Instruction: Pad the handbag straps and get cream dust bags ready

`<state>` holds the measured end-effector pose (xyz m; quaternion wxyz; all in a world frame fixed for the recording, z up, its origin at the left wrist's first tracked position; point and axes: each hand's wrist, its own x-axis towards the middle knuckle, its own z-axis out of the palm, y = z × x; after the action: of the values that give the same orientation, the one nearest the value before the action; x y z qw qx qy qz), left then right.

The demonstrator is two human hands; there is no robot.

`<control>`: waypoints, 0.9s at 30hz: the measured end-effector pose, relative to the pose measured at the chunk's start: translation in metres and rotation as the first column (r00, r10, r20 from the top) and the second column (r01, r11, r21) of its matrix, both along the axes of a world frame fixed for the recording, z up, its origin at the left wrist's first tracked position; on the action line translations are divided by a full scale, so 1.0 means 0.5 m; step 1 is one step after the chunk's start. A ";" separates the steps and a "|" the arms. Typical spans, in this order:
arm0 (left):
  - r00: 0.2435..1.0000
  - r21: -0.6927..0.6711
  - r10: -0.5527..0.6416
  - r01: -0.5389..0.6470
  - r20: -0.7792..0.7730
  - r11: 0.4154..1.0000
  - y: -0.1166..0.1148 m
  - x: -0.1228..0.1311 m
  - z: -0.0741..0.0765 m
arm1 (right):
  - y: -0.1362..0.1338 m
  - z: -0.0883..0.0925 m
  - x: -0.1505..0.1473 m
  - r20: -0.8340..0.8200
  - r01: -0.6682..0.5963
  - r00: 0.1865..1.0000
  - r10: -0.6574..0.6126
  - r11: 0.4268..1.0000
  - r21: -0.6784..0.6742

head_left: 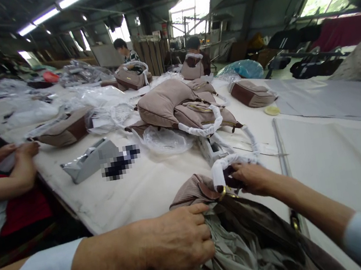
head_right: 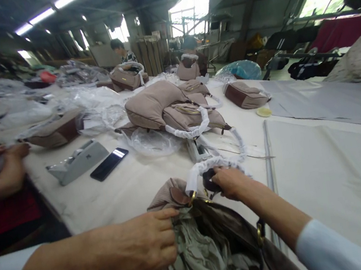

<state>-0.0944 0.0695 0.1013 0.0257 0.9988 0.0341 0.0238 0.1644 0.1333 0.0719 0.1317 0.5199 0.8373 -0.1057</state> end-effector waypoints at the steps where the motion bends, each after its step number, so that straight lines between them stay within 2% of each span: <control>1: 1.000 0.010 0.000 0.000 0.013 1.000 0.001 0.001 -0.004 | -0.017 0.032 0.002 0.066 0.011 0.998 -0.013 0.999 0.035; 3: 0.999 0.032 0.011 -0.013 0.045 0.999 0.004 0.008 -0.015 | -0.064 0.098 -0.009 0.240 0.023 0.969 -0.057 0.990 0.141; 5: 0.996 0.053 0.037 -0.042 0.081 0.998 0.011 0.020 -0.025 | -0.123 0.152 -0.043 0.394 0.022 0.913 -0.101 0.980 0.200; 6: 0.993 0.062 0.055 -0.062 0.102 0.996 0.015 0.026 -0.030 | -0.153 0.171 -0.067 0.425 0.018 0.900 -0.097 0.982 0.186; 8: 0.983 0.071 0.100 -0.112 0.156 0.991 0.023 0.034 -0.040 | -0.204 0.188 -0.118 0.401 0.027 0.915 -0.055 0.997 0.076; 11: 0.946 0.067 0.156 -0.183 0.285 0.981 0.030 0.031 -0.055 | -0.241 0.163 -0.174 0.278 0.085 0.959 -0.053 0.991 -0.105; 13: 0.894 0.028 0.210 -0.240 0.397 0.970 0.030 0.020 -0.061 | -0.239 0.119 -0.192 0.203 0.102 0.976 -0.080 0.990 -0.101; 15: 0.835 -0.047 0.289 -0.303 0.467 0.952 0.025 0.009 -0.062 | -0.228 0.064 -0.198 0.154 0.092 0.984 -0.085 0.995 -0.042; 18: 0.785 -0.120 0.439 -0.432 0.438 0.894 0.017 0.006 -0.055 | -0.217 -0.001 -0.198 0.120 0.079 0.990 -0.074 0.996 -0.037; 20: 0.761 -0.111 0.547 -0.546 0.349 0.830 0.016 0.014 -0.047 | -0.217 -0.008 -0.194 0.109 0.073 0.992 -0.065 0.995 -0.075; 24: 0.704 -0.002 0.704 -0.707 0.091 0.707 0.029 0.039 -0.030 | -0.207 0.032 -0.183 -0.041 0.021 0.999 -0.020 1.000 0.023; 27: 0.726 0.004 0.688 -0.688 -0.004 0.726 0.039 0.050 -0.025 | -0.176 0.021 -0.188 -0.150 -0.116 0.980 0.127 0.990 0.081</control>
<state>-0.0694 0.0892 0.0890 0.0138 0.9153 0.4014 0.0293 0.0701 0.0454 0.0822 0.0535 0.4624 0.8785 -0.1073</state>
